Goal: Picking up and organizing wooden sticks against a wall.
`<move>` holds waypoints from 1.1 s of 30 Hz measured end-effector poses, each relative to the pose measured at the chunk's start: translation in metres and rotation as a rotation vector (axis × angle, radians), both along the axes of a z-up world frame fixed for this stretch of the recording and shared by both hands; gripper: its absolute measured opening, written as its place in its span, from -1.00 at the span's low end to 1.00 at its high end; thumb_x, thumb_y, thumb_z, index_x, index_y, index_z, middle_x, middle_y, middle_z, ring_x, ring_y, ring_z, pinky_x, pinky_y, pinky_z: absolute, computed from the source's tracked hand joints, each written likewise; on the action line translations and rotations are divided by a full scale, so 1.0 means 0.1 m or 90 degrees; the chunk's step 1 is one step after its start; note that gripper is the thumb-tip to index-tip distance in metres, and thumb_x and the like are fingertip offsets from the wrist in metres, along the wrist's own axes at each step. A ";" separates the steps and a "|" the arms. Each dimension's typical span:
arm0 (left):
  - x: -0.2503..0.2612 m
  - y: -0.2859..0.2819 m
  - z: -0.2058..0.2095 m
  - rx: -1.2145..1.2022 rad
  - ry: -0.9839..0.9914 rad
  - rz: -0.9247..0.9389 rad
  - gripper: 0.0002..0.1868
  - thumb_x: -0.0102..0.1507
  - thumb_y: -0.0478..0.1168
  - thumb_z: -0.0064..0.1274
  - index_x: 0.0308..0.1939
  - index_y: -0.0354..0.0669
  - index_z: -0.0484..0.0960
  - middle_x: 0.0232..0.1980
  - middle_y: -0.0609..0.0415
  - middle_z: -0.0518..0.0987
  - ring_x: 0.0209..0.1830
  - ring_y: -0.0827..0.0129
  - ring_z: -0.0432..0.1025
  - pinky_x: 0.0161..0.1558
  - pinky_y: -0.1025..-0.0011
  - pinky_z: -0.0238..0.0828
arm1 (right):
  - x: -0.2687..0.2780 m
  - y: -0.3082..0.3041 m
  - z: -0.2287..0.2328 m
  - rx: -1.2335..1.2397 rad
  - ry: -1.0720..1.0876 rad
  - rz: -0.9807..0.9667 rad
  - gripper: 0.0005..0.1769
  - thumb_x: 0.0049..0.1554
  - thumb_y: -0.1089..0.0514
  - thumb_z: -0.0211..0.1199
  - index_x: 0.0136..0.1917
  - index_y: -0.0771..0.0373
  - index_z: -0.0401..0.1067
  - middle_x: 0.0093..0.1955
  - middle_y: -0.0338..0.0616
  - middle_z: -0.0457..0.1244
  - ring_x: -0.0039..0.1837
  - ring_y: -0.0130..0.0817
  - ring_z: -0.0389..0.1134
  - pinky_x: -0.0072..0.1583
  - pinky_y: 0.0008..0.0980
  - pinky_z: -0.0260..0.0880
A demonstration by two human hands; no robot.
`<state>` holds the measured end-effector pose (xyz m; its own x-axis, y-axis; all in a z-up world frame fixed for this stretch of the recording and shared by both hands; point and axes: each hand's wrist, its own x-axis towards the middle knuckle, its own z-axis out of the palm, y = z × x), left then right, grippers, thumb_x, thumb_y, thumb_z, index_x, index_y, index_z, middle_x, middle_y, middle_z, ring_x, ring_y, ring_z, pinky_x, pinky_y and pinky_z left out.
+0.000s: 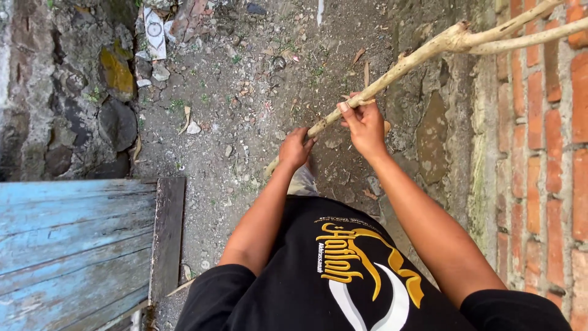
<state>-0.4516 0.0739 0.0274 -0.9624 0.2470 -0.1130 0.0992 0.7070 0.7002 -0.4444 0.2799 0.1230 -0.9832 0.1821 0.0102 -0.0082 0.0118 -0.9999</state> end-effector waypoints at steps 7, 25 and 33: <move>-1.17 0.25 -0.12 0.029 0.021 0.005 -0.59 0.28 -0.01 0.16 0.13 -0.09 0.59 0.10 -0.10 0.59 0.10 -0.11 0.46 0.06 0.06 0.39 | -1.14 0.24 0.06 0.000 -0.009 0.004 -0.49 0.30 0.01 0.28 0.34 0.31 0.20 0.07 -0.21 0.36 0.12 -0.49 0.44 0.02 -0.44 0.56; -4.04 0.45 0.20 0.013 -0.031 -0.024 -0.56 0.30 0.03 0.16 0.17 -0.10 0.60 0.11 -0.13 0.60 0.10 -0.10 0.47 0.07 0.05 0.40 | -4.04 0.38 0.34 0.047 -0.035 -0.033 -0.57 0.30 0.09 0.29 0.33 0.29 0.26 0.01 -0.24 0.33 0.00 -0.54 0.38 -0.04 -0.49 0.47; -4.66 0.56 0.07 0.089 0.049 -0.044 -0.56 0.23 -0.04 0.19 0.12 -0.15 0.62 0.05 -0.13 0.62 0.05 -0.11 0.48 0.05 0.08 0.40 | -4.59 0.50 0.35 -0.008 -0.036 -0.056 -0.55 0.26 0.09 0.31 0.31 0.26 0.26 0.00 -0.25 0.32 -0.01 -0.53 0.40 -0.06 -0.49 0.48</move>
<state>-0.9174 0.1298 0.0347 -0.9469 0.3215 -0.0001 0.2014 0.5934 0.7793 -0.9038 0.3303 0.1578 -0.9621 0.2683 -0.0482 0.0492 -0.0030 -0.9988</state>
